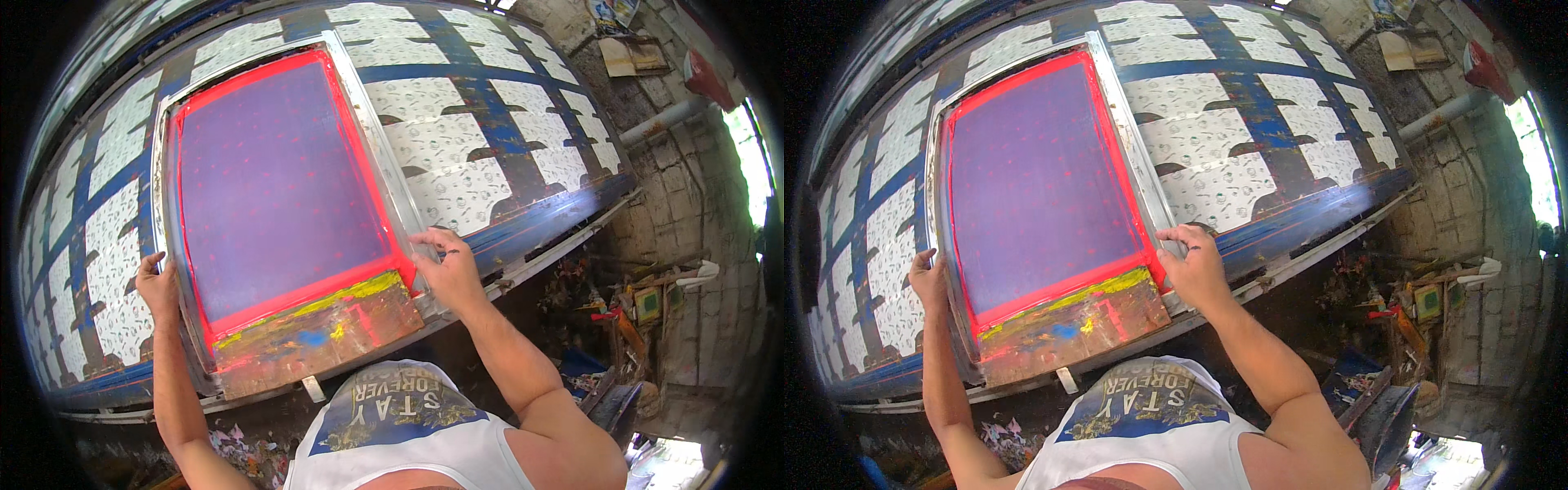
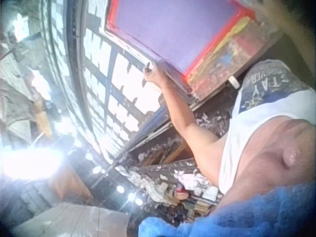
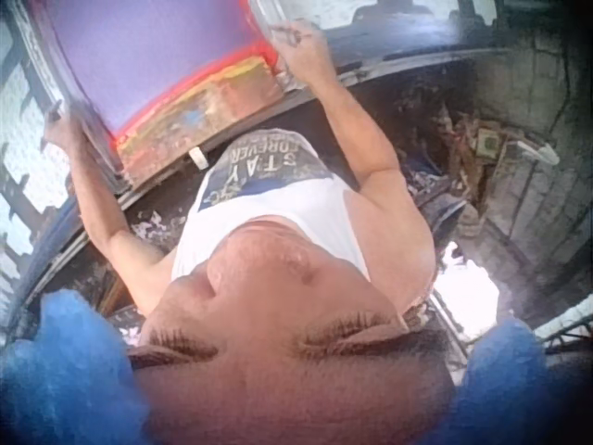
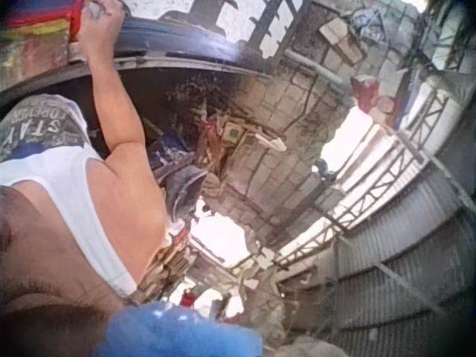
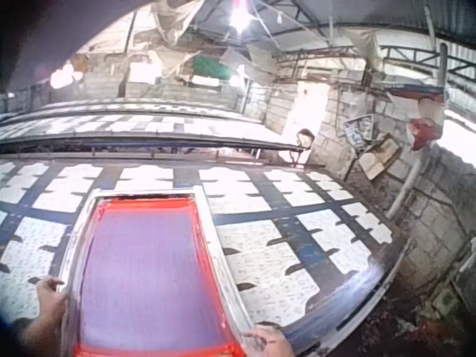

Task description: The person pours red ink onto a screen-printing frame and uses a squeegee to spread the ink evenly across the mesh. The person repeatedly pulls the squeegee across the screen to coat the surface with ink.

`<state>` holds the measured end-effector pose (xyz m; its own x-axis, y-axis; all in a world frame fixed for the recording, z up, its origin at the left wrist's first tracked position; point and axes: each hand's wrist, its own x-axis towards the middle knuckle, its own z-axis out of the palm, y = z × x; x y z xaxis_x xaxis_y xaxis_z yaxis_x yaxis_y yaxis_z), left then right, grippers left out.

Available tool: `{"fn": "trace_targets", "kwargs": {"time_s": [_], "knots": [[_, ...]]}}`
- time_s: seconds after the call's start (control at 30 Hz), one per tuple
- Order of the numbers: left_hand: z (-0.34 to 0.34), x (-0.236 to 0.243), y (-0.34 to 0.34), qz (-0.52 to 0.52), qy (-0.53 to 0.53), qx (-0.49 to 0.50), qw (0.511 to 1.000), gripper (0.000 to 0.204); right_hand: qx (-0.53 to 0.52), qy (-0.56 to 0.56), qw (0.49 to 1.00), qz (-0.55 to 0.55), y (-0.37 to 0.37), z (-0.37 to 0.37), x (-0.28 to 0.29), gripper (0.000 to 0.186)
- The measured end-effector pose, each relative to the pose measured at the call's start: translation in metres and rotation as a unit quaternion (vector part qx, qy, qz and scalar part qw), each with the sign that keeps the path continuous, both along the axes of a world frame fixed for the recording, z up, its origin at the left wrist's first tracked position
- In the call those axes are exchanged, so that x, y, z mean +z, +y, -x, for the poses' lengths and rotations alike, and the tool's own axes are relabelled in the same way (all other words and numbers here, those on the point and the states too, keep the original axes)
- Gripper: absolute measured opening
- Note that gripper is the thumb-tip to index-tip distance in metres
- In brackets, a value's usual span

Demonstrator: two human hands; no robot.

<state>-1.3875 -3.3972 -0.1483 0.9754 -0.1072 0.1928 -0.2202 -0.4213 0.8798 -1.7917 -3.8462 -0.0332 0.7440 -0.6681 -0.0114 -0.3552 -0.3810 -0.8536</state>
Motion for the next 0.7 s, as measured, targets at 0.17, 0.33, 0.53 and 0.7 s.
{"fn": "trace_targets", "kwargs": {"time_s": [0.17,0.33,0.53,0.7], "knots": [[0.029,0.008,-0.089,-0.03,-0.058,0.029,0.997,0.026,-0.038,0.004,0.999,-0.02,-0.077,0.024,-0.012,0.028],[0.083,0.015,-0.189,-0.023,-0.061,0.044,0.997,0.026,-0.046,0.002,0.998,-0.042,-0.171,0.056,-0.03,0.027],[0.142,0.005,-0.285,-0.011,-0.06,0.043,0.997,0.023,-0.071,0.033,0.996,-0.037,-0.265,0.113,-0.054,0.026],[0.173,-0.011,-0.336,-0.007,-0.086,0.052,0.995,0.027,-0.074,0.027,0.993,-0.086,-0.318,0.145,-0.065,0.027]]}}
